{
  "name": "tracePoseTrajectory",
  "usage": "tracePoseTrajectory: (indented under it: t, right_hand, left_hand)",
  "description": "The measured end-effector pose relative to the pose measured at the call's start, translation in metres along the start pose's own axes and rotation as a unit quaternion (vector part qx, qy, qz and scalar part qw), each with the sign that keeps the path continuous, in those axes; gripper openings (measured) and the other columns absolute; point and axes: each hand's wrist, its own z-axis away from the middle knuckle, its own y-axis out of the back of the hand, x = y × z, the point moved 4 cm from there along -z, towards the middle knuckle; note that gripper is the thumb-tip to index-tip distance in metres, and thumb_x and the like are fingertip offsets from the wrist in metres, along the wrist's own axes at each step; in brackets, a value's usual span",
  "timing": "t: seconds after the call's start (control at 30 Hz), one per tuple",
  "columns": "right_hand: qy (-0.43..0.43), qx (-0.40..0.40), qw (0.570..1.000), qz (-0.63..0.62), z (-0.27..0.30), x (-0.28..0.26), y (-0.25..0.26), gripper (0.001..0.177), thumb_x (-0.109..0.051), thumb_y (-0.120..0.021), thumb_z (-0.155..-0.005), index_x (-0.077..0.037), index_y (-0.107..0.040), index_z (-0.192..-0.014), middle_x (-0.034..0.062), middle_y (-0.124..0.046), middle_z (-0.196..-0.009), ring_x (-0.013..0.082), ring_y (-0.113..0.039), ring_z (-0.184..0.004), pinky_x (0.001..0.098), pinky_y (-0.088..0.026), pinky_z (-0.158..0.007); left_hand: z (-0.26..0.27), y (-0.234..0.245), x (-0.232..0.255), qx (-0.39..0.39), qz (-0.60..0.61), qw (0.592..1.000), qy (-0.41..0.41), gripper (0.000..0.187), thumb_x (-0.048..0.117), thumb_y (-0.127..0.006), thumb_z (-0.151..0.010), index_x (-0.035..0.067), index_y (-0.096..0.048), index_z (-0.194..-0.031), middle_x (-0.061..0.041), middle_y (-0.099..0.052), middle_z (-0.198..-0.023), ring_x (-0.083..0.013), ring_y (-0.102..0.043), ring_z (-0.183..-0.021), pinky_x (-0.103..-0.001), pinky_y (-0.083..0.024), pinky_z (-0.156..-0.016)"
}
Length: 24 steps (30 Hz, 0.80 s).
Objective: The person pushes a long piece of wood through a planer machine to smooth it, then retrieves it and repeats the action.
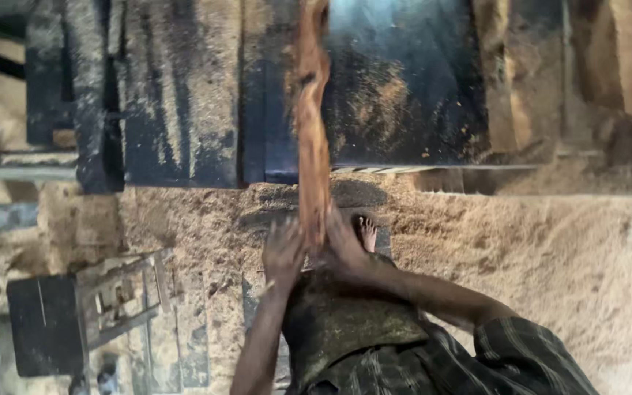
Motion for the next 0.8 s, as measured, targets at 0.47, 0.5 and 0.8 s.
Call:
tracePoseTrajectory:
  t: [0.47,0.5,0.8]
  right_hand:
    - [-0.428,-0.035,0.831,0.355,-0.132,0.246,0.293,0.122,-0.059,-0.091,-0.077,-0.003,-0.024,-0.162,0.0285,-0.014,-0.166,0.0408,-0.014,-0.153,0.0645,-0.011,-0.120]
    - [-0.482,-0.033,0.826,0.290,-0.102,0.256,0.336,0.103,-0.046,-0.088,-0.080,-0.006,-0.036,-0.160,0.0265,-0.039,-0.156,0.0380,-0.037,-0.145,0.0564,-0.031,-0.119]
    - [-0.250,0.170,0.684,-0.664,0.042,0.122,0.167,0.057,-0.023,-0.068,-0.084,0.006,-0.060,-0.133,0.0181,-0.070,-0.108,0.0283,-0.071,-0.091,0.0382,-0.063,-0.079]
  left_hand:
    - [-0.155,-0.049,-0.048,-0.024,0.020,0.993,0.115,0.064,0.033,-0.077,-0.093,0.011,-0.054,-0.149,-0.017,-0.049,-0.157,-0.0390,-0.044,-0.149,-0.061,-0.022,-0.125]
    - [-0.129,-0.040,-0.037,-0.038,-0.029,0.993,0.104,0.068,0.039,-0.075,-0.096,0.014,-0.049,-0.154,-0.015,-0.043,-0.163,-0.0388,-0.039,-0.152,-0.062,-0.019,-0.125]
    - [0.033,-0.020,0.123,-0.262,0.405,0.823,0.299,0.129,0.090,-0.052,-0.066,0.012,-0.021,-0.163,-0.018,-0.052,-0.152,-0.0369,-0.069,-0.116,-0.048,-0.063,-0.103]
